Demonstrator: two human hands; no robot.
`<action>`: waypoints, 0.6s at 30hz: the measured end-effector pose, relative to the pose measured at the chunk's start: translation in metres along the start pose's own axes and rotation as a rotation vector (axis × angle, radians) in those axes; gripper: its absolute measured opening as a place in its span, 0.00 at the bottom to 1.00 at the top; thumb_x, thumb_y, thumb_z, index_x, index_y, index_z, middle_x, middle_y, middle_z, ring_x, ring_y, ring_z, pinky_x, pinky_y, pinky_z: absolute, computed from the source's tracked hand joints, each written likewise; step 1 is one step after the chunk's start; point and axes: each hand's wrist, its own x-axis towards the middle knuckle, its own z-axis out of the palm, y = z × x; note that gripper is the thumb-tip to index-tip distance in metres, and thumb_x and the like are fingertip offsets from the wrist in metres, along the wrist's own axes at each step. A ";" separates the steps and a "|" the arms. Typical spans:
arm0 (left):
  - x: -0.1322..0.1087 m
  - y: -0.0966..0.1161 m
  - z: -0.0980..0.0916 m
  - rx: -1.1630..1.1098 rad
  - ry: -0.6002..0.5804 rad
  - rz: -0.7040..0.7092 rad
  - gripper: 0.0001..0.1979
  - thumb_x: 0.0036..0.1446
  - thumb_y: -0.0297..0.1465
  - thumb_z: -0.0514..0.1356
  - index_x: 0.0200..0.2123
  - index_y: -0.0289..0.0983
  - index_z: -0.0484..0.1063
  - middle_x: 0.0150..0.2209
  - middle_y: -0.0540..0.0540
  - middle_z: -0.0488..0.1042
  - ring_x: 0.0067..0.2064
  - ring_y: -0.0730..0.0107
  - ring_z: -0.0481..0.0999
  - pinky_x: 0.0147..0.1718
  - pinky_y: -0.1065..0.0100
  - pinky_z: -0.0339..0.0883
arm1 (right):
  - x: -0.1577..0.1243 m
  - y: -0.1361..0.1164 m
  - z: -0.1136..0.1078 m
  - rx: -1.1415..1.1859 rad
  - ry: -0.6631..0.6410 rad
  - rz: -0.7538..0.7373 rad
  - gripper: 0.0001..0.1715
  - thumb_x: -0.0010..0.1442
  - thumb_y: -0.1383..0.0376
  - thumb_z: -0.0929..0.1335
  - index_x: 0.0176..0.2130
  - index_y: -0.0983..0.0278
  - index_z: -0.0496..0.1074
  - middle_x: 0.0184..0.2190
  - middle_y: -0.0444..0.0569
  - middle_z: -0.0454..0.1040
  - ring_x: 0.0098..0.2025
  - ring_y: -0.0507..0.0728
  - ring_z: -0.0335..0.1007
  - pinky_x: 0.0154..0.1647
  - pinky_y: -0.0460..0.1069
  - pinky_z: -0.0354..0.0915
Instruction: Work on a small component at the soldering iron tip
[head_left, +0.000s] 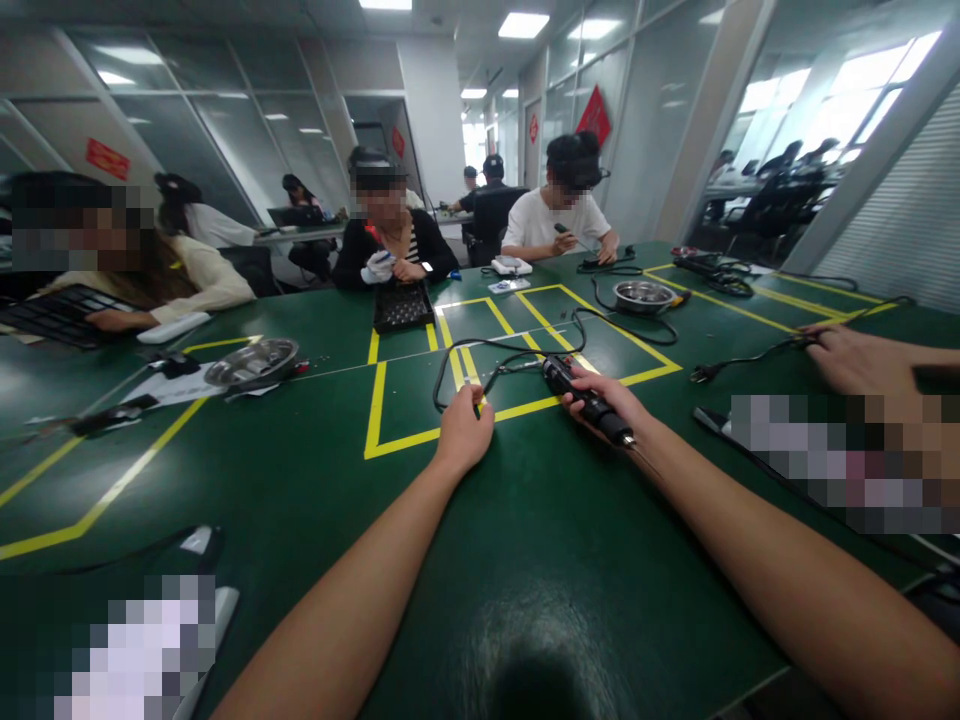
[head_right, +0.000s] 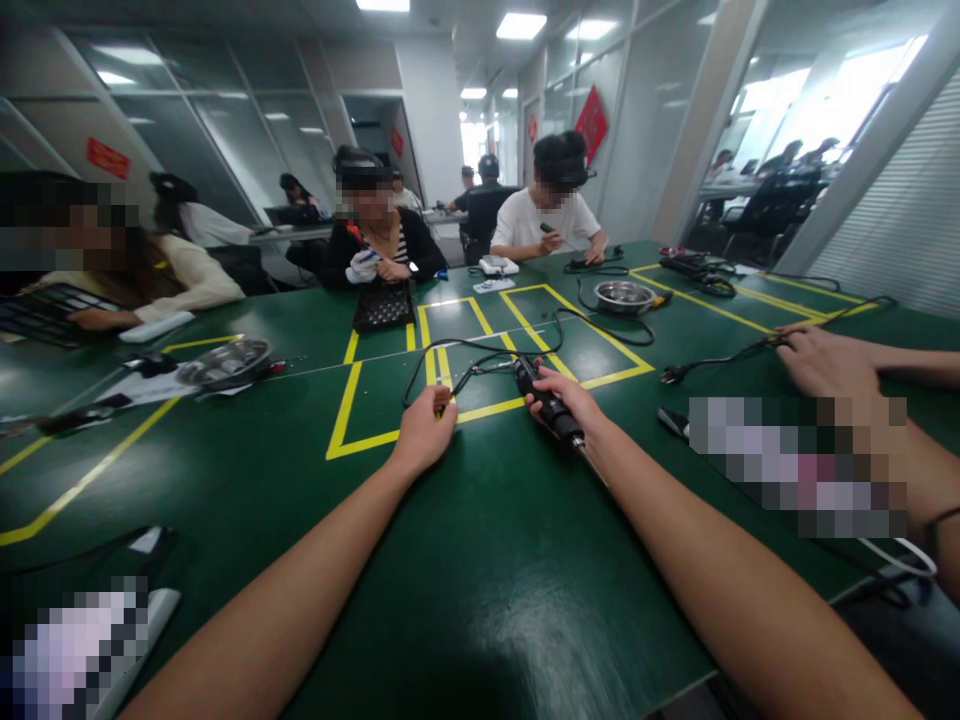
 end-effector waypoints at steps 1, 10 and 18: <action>0.000 0.001 0.000 0.015 -0.004 0.002 0.14 0.50 0.28 0.68 0.42 0.39 0.75 0.44 0.39 0.78 0.49 0.53 0.76 0.59 0.52 0.59 | 0.000 0.000 0.001 -0.019 -0.004 -0.014 0.32 0.54 0.78 0.67 0.54 0.57 0.63 0.42 0.51 0.70 0.29 0.52 0.72 0.16 0.42 0.68; -0.006 0.012 0.001 0.010 -0.012 -0.001 0.15 0.48 0.30 0.70 0.40 0.40 0.75 0.44 0.39 0.78 0.52 0.48 0.75 0.60 0.51 0.58 | 0.000 -0.003 -0.003 0.096 0.023 0.021 0.31 0.56 0.77 0.67 0.55 0.56 0.62 0.42 0.51 0.71 0.28 0.50 0.71 0.16 0.40 0.67; -0.003 0.010 0.000 0.089 0.027 0.017 0.12 0.49 0.28 0.69 0.39 0.39 0.75 0.44 0.37 0.77 0.56 0.46 0.72 0.63 0.50 0.55 | -0.014 0.019 0.011 -0.413 -0.102 -0.226 0.36 0.51 0.74 0.73 0.59 0.60 0.68 0.34 0.48 0.76 0.25 0.54 0.74 0.17 0.45 0.69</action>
